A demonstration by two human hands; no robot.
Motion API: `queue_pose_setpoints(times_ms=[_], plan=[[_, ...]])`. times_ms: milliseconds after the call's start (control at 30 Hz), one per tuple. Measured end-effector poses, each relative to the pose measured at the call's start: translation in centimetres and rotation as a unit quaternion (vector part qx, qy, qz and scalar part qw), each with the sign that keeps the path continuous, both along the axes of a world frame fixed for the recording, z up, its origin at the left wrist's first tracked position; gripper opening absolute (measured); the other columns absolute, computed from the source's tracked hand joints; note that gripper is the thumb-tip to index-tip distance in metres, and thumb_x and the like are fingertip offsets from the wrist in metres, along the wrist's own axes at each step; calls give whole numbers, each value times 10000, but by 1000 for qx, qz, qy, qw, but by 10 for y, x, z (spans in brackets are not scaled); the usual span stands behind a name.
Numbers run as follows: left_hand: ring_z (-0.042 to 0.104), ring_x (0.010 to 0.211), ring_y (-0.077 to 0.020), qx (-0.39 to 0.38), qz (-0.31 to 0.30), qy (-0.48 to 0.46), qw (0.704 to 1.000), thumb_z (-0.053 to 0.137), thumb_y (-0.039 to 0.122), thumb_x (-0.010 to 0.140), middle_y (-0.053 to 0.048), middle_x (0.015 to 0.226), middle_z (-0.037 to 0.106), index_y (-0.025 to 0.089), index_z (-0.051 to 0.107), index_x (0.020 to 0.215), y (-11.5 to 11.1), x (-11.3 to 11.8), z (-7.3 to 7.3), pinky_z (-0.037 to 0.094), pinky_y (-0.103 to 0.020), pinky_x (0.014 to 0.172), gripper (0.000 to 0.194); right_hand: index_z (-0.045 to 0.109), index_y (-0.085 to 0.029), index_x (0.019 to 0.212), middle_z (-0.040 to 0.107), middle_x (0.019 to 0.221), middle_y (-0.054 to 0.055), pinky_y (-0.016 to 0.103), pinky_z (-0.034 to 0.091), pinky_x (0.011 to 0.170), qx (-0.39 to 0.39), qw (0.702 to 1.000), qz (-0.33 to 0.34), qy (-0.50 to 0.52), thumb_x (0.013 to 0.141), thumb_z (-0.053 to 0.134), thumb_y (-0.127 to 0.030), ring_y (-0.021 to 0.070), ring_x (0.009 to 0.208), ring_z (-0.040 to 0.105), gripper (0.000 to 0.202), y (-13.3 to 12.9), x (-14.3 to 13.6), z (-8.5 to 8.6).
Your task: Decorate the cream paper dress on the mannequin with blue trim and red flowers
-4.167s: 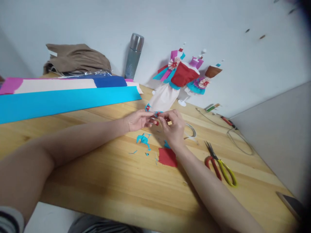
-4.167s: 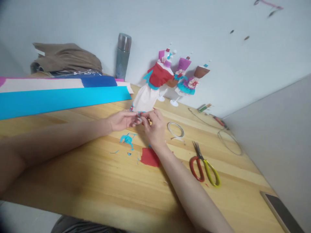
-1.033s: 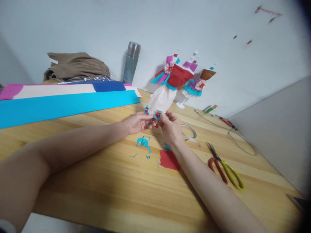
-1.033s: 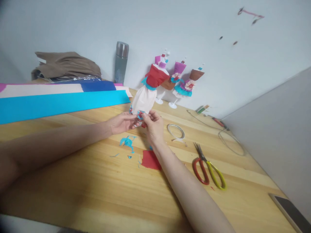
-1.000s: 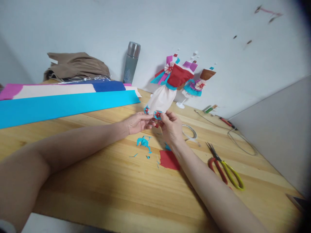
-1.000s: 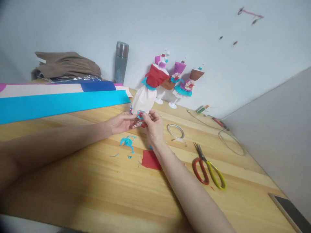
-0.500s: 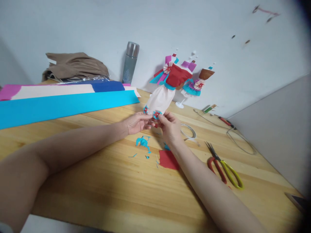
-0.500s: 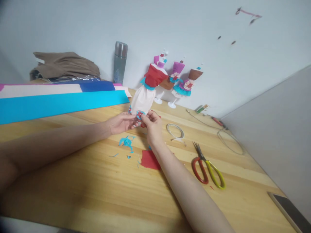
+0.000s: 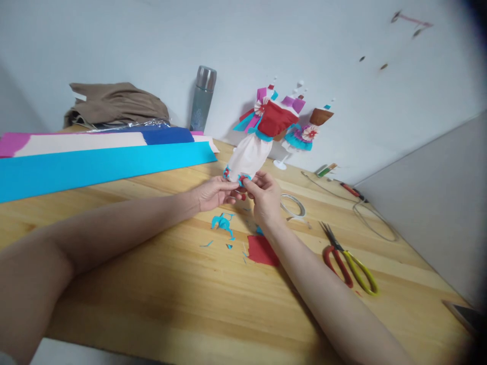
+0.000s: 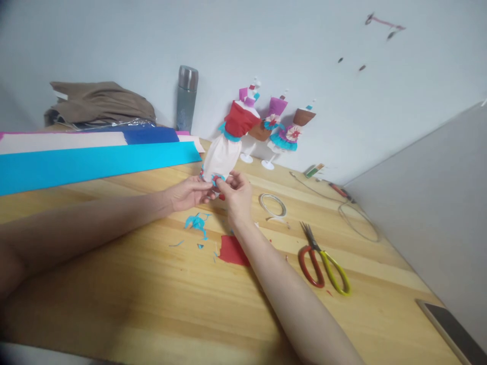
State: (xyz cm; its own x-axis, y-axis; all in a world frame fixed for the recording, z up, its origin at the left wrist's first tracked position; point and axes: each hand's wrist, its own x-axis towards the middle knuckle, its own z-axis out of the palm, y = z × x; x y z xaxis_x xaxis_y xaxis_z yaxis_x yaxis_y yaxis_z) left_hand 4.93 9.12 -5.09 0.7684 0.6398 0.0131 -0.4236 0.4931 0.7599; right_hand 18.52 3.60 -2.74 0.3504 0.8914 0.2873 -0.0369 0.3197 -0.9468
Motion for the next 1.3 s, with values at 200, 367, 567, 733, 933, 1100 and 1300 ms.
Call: queue_pose_setpoints(times_ms=[200, 367, 567, 733, 933, 1100, 1300], plan=[[629, 659, -103, 6, -4, 5, 1000, 774, 152, 779, -71, 800, 709, 91, 699, 889, 2, 0, -1, 435, -219, 589, 147, 598, -206, 920, 656, 657, -38, 211, 316, 425, -5, 1000, 19, -2, 632, 792, -312, 88, 485, 523, 363, 1, 0, 1], [628, 666, -105, 4, -3, 7, 1000, 767, 145, 782, -73, 800, 710, 97, 703, 875, 1, 0, -1, 443, -227, 612, 123, 612, -212, 927, 671, 688, -33, 202, 329, 424, 7, 999, 32, -7, 664, 786, -297, 81, 496, 527, 326, 3, 1, -1], [626, 652, -98, 1, -5, 8, 1000, 771, 146, 770, -68, 801, 716, 102, 710, 883, 0, 0, 0, 438, -208, 584, 135, 601, -221, 932, 682, 698, -36, 194, 350, 412, 11, 999, 38, 0, 658, 785, -293, 91, 500, 559, 338, 4, 1, -3], [630, 657, -99, 2, -3, 9, 1000, 770, 152, 774, -69, 808, 718, 105, 710, 886, 1, 0, 0, 444, -209, 591, 135, 588, -221, 915, 690, 695, -31, 194, 347, 404, 20, 999, 35, 6, 645, 797, -299, 95, 484, 562, 350, 5, 1, -3], [634, 664, -99, -2, 1, 7, 1000, 777, 147, 772, -69, 817, 711, 95, 704, 901, 1, 0, 1, 445, -212, 592, 157, 610, -201, 891, 648, 670, -36, 201, 351, 410, 6, 1000, 31, 2, 625, 836, -357, 88, 495, 536, 382, 4, 4, -4], [630, 646, -97, -7, 5, 3, 1000, 772, 129, 768, -62, 799, 708, 96, 706, 901, 0, 1, 1, 444, -201, 569, 152, 638, -202, 899, 644, 672, -35, 207, 350, 429, -11, 999, 46, 24, 602, 862, -416, 80, 490, 498, 429, 1, 5, -5], [648, 670, -109, -9, 14, 14, 1000, 718, 111, 813, -82, 786, 706, 76, 709, 855, -1, 0, 2, 458, -196, 576, 56, 601, -218, 810, 541, 622, -59, 221, 346, 459, -20, 998, 30, 56, 711, 773, -430, 83, 496, 453, 290, 0, 9, -6]])
